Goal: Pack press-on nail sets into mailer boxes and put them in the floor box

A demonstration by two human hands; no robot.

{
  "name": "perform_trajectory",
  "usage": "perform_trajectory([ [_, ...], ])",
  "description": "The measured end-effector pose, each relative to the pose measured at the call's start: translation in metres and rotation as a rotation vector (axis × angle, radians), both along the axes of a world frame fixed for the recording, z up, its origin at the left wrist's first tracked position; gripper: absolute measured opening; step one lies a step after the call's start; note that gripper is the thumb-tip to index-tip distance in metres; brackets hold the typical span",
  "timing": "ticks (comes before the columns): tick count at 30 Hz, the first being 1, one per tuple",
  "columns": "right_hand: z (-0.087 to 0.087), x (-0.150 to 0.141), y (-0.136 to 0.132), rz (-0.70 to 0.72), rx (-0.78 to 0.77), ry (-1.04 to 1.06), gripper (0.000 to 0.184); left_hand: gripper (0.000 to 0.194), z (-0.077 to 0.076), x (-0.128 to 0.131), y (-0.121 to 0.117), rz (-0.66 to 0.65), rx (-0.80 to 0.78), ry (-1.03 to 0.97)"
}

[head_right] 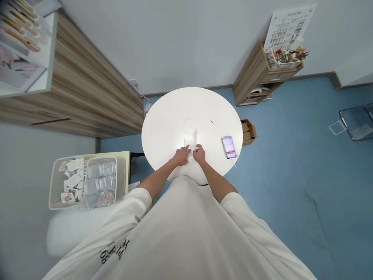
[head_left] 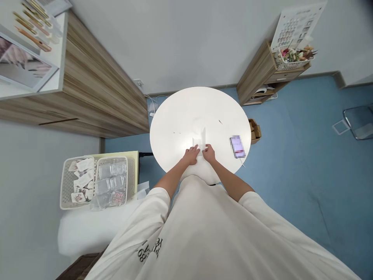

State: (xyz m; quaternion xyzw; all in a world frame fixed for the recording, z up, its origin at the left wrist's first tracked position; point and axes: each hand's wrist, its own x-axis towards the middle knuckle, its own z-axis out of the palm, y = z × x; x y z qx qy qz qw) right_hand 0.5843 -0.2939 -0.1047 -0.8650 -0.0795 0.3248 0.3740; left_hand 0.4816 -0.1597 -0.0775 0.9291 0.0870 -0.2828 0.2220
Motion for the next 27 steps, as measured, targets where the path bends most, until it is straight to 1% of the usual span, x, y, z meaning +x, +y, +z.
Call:
perform_trajectory([
  [4, 0.004, -0.005, 0.005, 0.106, -0.016, -0.037, 0.039, 0.081, -0.002, -0.002, 0.006, 0.015, -0.054, -0.01],
  [11, 0.009, -0.009, 0.014, 0.272, -0.099, -0.111, 0.034, 0.077, -0.013, -0.018, 0.007, 0.116, -0.187, -0.125],
  [14, 0.013, -0.012, 0.016, 0.339, -0.117, -0.112, 0.037, 0.08, -0.014, -0.023, 0.004, 0.181, -0.23, -0.178],
  [17, 0.016, -0.016, 0.015, 0.385, -0.089, -0.11, 0.044, 0.085, -0.012, -0.028, 0.002, 0.246, -0.255, -0.223],
  [19, 0.018, -0.018, 0.013, 0.356, -0.055, -0.075, 0.05, 0.086, -0.01, -0.03, 0.0, 0.236, -0.245, -0.239],
  [21, 0.02, -0.018, 0.01, 0.302, -0.022, 0.001, 0.055, 0.084, -0.01, -0.032, -0.001, 0.196, -0.209, -0.234],
  [23, 0.022, -0.016, 0.008, 0.283, -0.009, 0.066, 0.057, 0.081, -0.011, -0.032, -0.002, 0.162, -0.162, -0.222],
  [25, 0.022, -0.014, 0.005, 0.315, -0.031, 0.035, 0.055, 0.078, -0.013, -0.031, -0.004, 0.141, -0.126, -0.219],
  [27, 0.021, -0.015, 0.002, 0.389, -0.079, -0.076, 0.053, 0.077, -0.015, -0.031, -0.005, 0.138, -0.107, -0.231],
])
